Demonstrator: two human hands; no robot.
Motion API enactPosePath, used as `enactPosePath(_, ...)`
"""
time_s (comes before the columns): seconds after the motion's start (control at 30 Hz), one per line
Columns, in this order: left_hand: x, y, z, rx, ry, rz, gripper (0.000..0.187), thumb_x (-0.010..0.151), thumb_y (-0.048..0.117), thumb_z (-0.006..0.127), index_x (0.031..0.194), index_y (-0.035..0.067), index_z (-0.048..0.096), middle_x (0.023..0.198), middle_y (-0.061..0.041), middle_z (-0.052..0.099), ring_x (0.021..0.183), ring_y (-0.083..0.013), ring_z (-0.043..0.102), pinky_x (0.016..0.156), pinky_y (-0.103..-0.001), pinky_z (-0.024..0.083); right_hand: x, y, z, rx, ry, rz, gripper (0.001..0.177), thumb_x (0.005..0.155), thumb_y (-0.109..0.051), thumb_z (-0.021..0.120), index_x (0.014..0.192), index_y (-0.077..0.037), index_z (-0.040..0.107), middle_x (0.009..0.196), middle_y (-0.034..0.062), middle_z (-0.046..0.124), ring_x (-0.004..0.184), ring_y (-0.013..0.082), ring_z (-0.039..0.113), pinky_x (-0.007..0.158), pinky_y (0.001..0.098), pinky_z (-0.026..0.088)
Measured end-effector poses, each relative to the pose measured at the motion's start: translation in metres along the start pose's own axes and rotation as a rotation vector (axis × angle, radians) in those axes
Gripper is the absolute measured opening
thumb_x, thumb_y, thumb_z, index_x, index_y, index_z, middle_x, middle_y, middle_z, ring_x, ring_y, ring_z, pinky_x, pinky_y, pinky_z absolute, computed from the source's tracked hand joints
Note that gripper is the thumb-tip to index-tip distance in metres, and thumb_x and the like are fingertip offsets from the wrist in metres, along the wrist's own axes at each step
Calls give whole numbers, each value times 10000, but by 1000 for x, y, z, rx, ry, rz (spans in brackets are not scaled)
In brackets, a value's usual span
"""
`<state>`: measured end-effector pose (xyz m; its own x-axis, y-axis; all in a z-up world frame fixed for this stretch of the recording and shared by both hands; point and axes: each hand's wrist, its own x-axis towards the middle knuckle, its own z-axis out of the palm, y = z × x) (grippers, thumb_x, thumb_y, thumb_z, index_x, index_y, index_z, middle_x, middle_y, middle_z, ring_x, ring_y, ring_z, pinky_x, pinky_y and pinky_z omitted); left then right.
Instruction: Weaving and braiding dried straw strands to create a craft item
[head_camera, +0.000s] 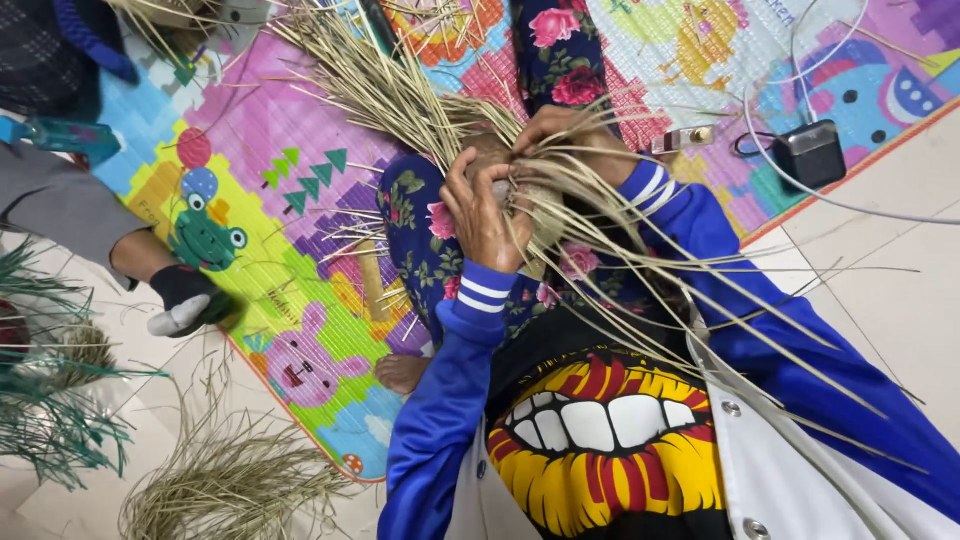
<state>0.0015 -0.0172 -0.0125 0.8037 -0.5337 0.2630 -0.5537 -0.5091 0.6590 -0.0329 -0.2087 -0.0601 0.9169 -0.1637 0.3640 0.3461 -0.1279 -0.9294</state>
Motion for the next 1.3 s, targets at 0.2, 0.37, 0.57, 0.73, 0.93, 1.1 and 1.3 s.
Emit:
enactPosePath(0.2, 2, 12, -9, -35, 36, 35, 304, 683, 70, 771, 910, 216, 631, 1424, -71, 423, 1145, -380, 457, 1048, -453, 359, -9, -28, -4, 35, -48, 192, 125, 892, -95, 814, 986, -26, 768, 1002, 146, 662, 841, 182, 634, 720, 305, 535)
enactPosePath(0.37, -1, 1, 1, -22, 65, 19, 229, 749, 59, 760, 868, 231, 665, 1402, -38, 453, 1169, -347, 479, 1052, -419, 348, -22, -24, -7, -210, -177, -15, 230, 930, -266, 772, 1033, -63, 734, 1085, 171, 603, 902, 363, 617, 791, 461, 515)
enactPosePath(0.57, 4, 12, -1, 29, 76, 23, 293, 683, 68, 729, 870, 247, 590, 1392, -53, 457, 1171, -384, 495, 1014, -485, 397, -34, -3, -20, -361, -288, -128, 243, 934, -267, 753, 1061, -70, 690, 1132, 180, 593, 982, 399, 608, 862, 465, 492)
enactPosePath(0.73, 7, 19, -5, 52, 36, -32, 373, 610, -10, 678, 877, 226, 567, 1421, -66, 423, 1182, -401, 478, 985, -493, 443, -13, -28, -6, -283, -160, 24, 170, 950, -205, 764, 1031, -64, 714, 1093, 153, 636, 943, 362, 648, 849, 442, 516)
enactPosePath(0.93, 7, 16, 1, 74, 20, -77, 335, 659, 106, 724, 907, 240, 543, 1423, -51, 420, 1200, -414, 466, 949, -544, 472, -7, -23, -3, -96, -15, 248, 159, 924, -29, 791, 1066, -47, 722, 1037, 86, 646, 907, 197, 640, 820, 332, 515)
enactPosePath(1.1, 9, 14, 1, 107, 1, -7, 378, 623, 83, 729, 925, 264, 593, 1429, -45, 420, 1211, -420, 457, 962, -534, 462, -17, -16, -13, -159, -74, -1, 201, 964, -245, 791, 1016, -56, 749, 1060, 145, 660, 913, 297, 659, 795, 399, 524)
enactPosePath(1.3, 7, 8, 2, 42, 8, 13, 246, 740, 96, 759, 888, 252, 641, 1392, -38, 445, 1237, -392, 421, 1109, -497, 345, -24, -33, -5, -127, -42, 52, 211, 963, -252, 774, 1057, -66, 747, 1051, 148, 633, 853, 269, 625, 766, 395, 514)
